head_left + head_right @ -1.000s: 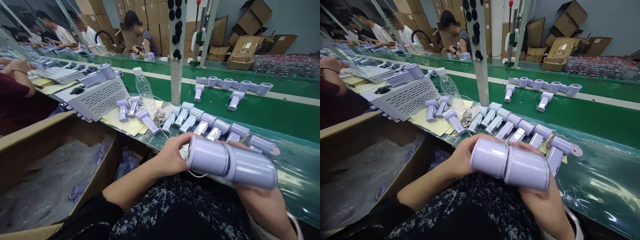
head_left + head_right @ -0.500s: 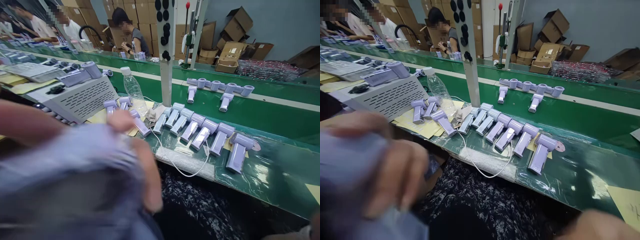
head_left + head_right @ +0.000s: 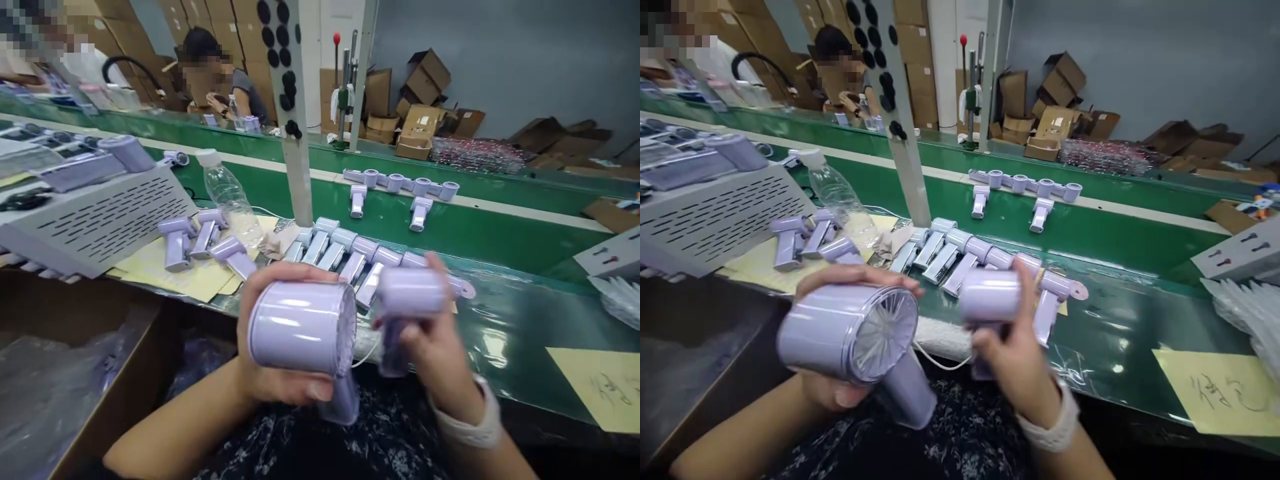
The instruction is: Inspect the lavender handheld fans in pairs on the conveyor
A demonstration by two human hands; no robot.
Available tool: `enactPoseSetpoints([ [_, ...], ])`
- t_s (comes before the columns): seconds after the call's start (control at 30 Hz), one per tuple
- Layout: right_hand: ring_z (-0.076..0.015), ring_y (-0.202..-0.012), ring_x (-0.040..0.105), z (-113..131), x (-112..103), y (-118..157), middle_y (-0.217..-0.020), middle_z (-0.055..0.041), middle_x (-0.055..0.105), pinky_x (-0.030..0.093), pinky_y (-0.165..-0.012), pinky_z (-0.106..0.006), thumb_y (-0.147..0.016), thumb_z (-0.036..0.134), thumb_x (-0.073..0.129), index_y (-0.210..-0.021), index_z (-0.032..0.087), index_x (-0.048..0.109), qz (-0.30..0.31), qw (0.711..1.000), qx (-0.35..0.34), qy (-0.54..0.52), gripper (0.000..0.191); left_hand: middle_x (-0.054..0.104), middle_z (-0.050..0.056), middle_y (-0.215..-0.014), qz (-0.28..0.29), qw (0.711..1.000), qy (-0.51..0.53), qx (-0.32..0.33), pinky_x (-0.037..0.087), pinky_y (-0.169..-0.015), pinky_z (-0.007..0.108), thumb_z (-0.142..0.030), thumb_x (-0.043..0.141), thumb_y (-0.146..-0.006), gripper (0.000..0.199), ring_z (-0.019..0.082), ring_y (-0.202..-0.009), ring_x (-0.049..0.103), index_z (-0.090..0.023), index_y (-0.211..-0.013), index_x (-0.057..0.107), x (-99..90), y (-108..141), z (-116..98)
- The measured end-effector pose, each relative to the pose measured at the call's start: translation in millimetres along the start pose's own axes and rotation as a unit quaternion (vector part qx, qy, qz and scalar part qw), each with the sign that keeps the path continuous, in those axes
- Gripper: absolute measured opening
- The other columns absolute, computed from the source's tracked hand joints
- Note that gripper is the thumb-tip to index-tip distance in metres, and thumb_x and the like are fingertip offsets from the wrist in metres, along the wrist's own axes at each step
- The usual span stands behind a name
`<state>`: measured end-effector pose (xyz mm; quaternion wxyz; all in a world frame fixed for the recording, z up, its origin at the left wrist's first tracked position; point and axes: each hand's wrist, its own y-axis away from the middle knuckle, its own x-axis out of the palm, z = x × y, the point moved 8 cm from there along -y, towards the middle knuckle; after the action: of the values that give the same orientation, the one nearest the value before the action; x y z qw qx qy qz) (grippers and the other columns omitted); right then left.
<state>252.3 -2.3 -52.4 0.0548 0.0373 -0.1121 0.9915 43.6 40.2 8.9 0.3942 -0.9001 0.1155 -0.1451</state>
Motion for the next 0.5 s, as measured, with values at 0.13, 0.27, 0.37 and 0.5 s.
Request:
enactPoseSetpoints([
  [0.13,-0.0412,-0.147,0.047,-8.0,40.0,-2.2,-0.169,-0.0165,0.036,0.034,-0.123,-0.059,-0.061,0.052,0.098,-0.170,0.030,0.010,0.177,0.982,-0.021,0.069,0.142,0.070,0.006,-0.116,0.013,0.998,-0.054,0.023,0.043,-0.116,0.054,-0.059,0.081,-0.078,0.065,0.030,-0.117,0.064,-0.035,-0.134,0.057,30.7,7.7,21.1],
  [0.27,-0.0361,-0.124,0.067,-0.1,-81.5,-34.2,-0.156,-0.0183,0.055,0.053,-0.106,-0.054,-0.076,0.049,0.086,-0.167,0.027,0.027,-0.008,0.961,0.047,0.273,0.111,0.052,0.013,-0.151,0.182,0.948,-0.262,-0.003,0.035,-0.121,0.054,-0.046,0.073,-0.088,0.070,0.035,-0.140,0.047,-0.030,-0.149,0.045,30.9,7.4,59.1],
  [0.37,-0.0434,-0.122,0.066,18.8,-220.4,-31.6,-0.142,-0.0246,0.064,0.053,-0.101,-0.057,-0.077,0.052,0.080,-0.160,0.016,0.041,-0.238,0.800,0.151,0.529,0.099,0.049,0.009,-0.155,0.156,0.916,-0.369,-0.002,0.034,-0.120,0.050,-0.037,0.069,-0.089,0.064,0.035,-0.142,0.044,-0.029,-0.149,0.048,-25.8,8.4,80.1],
  [0.5,-0.0616,-0.124,0.057,29.4,-305.4,-22.4,-0.133,-0.0362,0.064,0.043,-0.096,-0.076,-0.076,0.033,0.078,-0.141,0.008,0.060,-0.330,0.711,0.196,0.590,0.073,0.061,0.005,-0.140,0.103,0.888,-0.447,-0.047,0.044,-0.109,0.053,-0.041,0.068,-0.088,0.042,0.037,-0.126,0.057,-0.032,-0.129,0.060,-94.7,26.1,93.1],
])
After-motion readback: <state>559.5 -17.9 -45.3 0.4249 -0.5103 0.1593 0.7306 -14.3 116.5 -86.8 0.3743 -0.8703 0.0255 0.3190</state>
